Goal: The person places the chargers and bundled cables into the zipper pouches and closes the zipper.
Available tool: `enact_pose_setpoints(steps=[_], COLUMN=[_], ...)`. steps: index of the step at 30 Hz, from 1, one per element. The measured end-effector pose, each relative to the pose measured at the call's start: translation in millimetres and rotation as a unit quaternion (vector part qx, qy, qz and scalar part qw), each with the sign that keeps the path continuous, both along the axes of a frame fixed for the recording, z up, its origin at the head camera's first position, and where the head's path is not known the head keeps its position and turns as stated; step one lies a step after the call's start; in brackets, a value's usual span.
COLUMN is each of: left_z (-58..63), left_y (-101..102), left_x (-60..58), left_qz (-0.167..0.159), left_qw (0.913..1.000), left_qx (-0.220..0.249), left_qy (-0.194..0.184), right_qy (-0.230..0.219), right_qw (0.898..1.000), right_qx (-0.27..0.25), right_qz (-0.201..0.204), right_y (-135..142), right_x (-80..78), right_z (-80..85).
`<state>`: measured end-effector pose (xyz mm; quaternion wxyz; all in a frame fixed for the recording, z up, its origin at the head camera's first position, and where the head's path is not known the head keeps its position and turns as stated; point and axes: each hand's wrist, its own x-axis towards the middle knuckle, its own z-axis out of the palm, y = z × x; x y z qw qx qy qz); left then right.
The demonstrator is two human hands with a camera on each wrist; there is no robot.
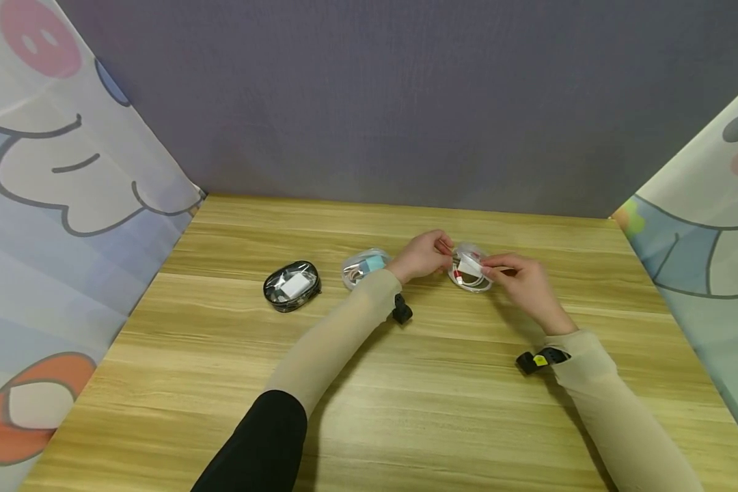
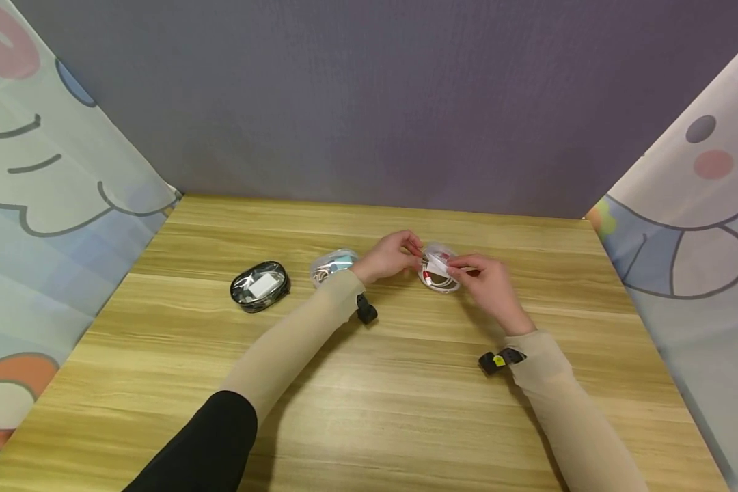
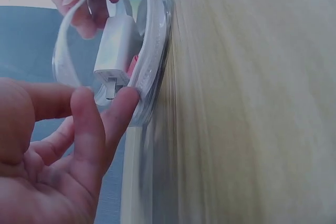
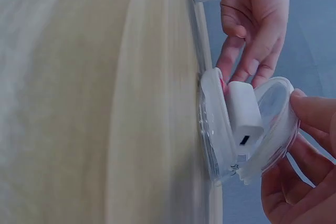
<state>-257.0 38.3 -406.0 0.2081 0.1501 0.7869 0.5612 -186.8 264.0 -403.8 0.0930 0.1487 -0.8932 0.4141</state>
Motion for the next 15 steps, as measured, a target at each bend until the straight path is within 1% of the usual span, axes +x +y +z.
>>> enact_pose_setpoints(steps=[3, 7, 11, 15], left_z=[-2.6, -2.7, -0.8, 1.0], left_y=[0.1, -0.5, -0.9, -1.3], left_x=[-0.8, -0.4, 0.3, -0.7], left_qz=[0.001, 0.005, -0.004, -0.029], left_qw=[0.9993, 0.9983, 0.9988, 0.9989], left_qx=[0.026, 0.038, 0.020, -0.008], left_qy=[-0.028, -0.044, -0.045, -0.037], right_qy=[0.014, 0.031, 0.039, 0.040], right_qw=[1.000, 0.998, 0.995, 0.993], right_qx=[0.013, 0.040, 0.065, 0.083], right_qz=[0.022, 0.048, 0.064, 0.078], right_y=[-1.1, -1.5, -1.9, -2.6], right_x=[-0.8, -1.8, -2.4, -2.5], right_z=[-2.3, -4.4, -5.5, -5.0])
